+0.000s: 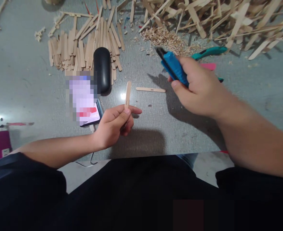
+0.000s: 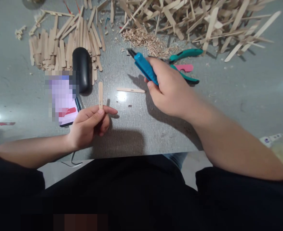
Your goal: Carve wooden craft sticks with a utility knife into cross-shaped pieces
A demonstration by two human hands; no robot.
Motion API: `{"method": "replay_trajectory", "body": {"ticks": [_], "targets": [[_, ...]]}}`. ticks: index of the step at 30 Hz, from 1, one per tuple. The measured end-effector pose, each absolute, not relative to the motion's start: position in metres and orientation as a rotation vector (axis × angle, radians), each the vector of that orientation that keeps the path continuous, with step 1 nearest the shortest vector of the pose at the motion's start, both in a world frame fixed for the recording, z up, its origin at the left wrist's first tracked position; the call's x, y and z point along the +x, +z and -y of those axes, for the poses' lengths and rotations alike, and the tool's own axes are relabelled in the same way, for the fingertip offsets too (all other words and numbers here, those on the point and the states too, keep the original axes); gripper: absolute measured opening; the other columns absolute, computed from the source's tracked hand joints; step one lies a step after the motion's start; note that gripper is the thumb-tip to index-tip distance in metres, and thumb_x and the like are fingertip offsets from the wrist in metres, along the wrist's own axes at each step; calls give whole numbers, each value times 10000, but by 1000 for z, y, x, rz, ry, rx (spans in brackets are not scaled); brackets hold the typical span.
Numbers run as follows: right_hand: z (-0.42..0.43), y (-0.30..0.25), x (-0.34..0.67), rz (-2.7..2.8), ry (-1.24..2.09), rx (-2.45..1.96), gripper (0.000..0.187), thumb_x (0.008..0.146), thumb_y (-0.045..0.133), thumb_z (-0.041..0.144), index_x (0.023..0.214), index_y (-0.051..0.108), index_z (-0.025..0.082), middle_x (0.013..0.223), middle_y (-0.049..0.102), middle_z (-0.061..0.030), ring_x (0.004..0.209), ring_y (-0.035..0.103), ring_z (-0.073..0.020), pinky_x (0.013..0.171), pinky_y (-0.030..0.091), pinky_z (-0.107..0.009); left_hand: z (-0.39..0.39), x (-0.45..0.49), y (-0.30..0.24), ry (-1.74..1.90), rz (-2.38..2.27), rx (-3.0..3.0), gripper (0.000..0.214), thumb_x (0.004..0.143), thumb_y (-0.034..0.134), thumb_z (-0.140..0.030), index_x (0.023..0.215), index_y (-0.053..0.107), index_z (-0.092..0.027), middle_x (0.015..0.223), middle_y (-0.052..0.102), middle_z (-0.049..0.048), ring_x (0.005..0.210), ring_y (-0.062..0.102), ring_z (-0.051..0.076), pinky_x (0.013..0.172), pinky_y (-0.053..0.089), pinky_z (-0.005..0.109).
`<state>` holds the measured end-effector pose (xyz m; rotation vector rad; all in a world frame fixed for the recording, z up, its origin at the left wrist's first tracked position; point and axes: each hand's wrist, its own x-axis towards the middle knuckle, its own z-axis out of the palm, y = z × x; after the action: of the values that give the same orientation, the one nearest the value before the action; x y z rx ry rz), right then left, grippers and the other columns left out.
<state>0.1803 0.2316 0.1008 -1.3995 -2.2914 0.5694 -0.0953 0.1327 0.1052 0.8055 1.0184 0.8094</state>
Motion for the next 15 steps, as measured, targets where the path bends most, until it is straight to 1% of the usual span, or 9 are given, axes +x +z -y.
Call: {"method": "replay_trajectory", "body": {"ticks": [1,2,3,4,6,8,10,13,15], "targets": [[-229,106,176,2302,540,-1512,430,962,668,149,1387,684,213,1116,813,-111,1040,794,-318,954,639,-472,-133,-95,104,816,-1003,811,407,1062,740,-548,1081,781,-143,586,568,-53,483,482,95,465,362,239],[-227,111,171,2305,528,-1661,301,968,679,181,1265,723,213,1073,804,-122,1027,784,-339,933,625,-485,-133,-96,103,822,-987,812,416,1059,746,-553,1084,777,-139,582,553,-60,483,472,94,462,359,237],[-225,115,166,2299,527,-1782,144,975,699,232,1114,736,220,990,784,-127,965,768,-348,891,607,-493,-133,-96,102,828,-974,810,424,1057,749,-557,1086,772,-135,579,537,-67,483,460,92,458,356,234],[-223,118,162,2305,535,-1857,49,978,717,276,1001,717,232,930,757,-126,926,751,-350,863,586,-493,-133,-96,101,833,-963,808,429,1057,750,-561,1087,768,-133,578,525,-72,485,450,91,453,353,232],[-220,120,155,2319,540,-1914,151,979,725,315,864,647,255,870,711,-122,892,726,-347,837,549,-489,-132,-96,100,843,-953,810,429,1066,743,-556,1090,765,-128,578,518,-75,488,444,90,451,350,229],[-220,117,152,2338,538,-1895,196,976,717,314,827,598,266,867,692,-116,895,718,-348,825,529,-487,-132,-96,99,848,-952,831,426,1081,727,-550,1096,770,-126,574,535,-69,482,459,91,458,357,231],[-220,113,152,2366,546,-1864,200,969,716,307,831,576,269,879,692,-113,889,714,-347,800,516,-482,-132,-97,99,848,-956,853,423,1092,712,-549,1098,776,-131,575,554,-62,475,477,91,468,370,235],[-220,113,156,2408,543,-1783,133,965,709,257,898,593,258,966,726,-125,936,710,-335,806,512,-469,-132,-97,98,864,-959,856,428,1088,718,-565,1091,773,-140,583,549,-65,471,476,88,472,383,234],[-219,120,161,2364,562,-1740,110,957,722,237,908,624,248,948,733,-113,884,687,-299,773,500,-448,-132,-96,97,883,-959,845,435,1078,733,-576,1091,768,-143,579,528,-74,474,460,86,466,378,231]]}}
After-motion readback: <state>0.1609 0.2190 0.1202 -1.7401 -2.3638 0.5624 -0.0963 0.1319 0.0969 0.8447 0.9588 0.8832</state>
